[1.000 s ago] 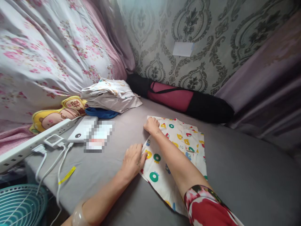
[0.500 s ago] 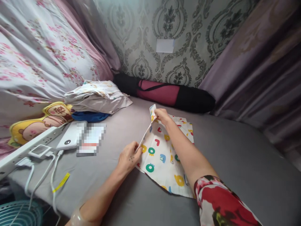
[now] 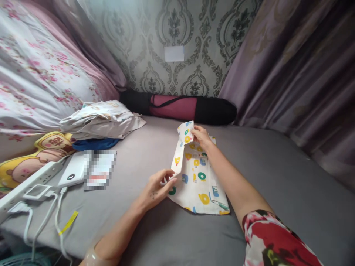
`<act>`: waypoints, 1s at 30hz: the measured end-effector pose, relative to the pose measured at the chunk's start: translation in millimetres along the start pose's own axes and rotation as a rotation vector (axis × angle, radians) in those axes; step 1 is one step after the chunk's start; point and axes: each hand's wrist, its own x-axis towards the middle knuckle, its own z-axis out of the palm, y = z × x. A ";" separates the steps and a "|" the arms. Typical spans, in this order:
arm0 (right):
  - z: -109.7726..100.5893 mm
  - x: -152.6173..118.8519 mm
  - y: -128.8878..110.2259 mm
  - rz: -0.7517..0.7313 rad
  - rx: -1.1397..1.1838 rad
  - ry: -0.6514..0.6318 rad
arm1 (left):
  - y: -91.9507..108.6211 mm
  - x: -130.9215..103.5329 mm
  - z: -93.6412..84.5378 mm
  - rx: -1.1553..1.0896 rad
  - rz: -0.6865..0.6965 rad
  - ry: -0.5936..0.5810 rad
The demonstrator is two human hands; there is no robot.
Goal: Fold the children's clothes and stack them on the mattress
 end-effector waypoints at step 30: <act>21.3 15.2 51.6 -0.491 -1.271 -0.325 | -30.8 -0.5 12.4 0.547 0.302 -0.348</act>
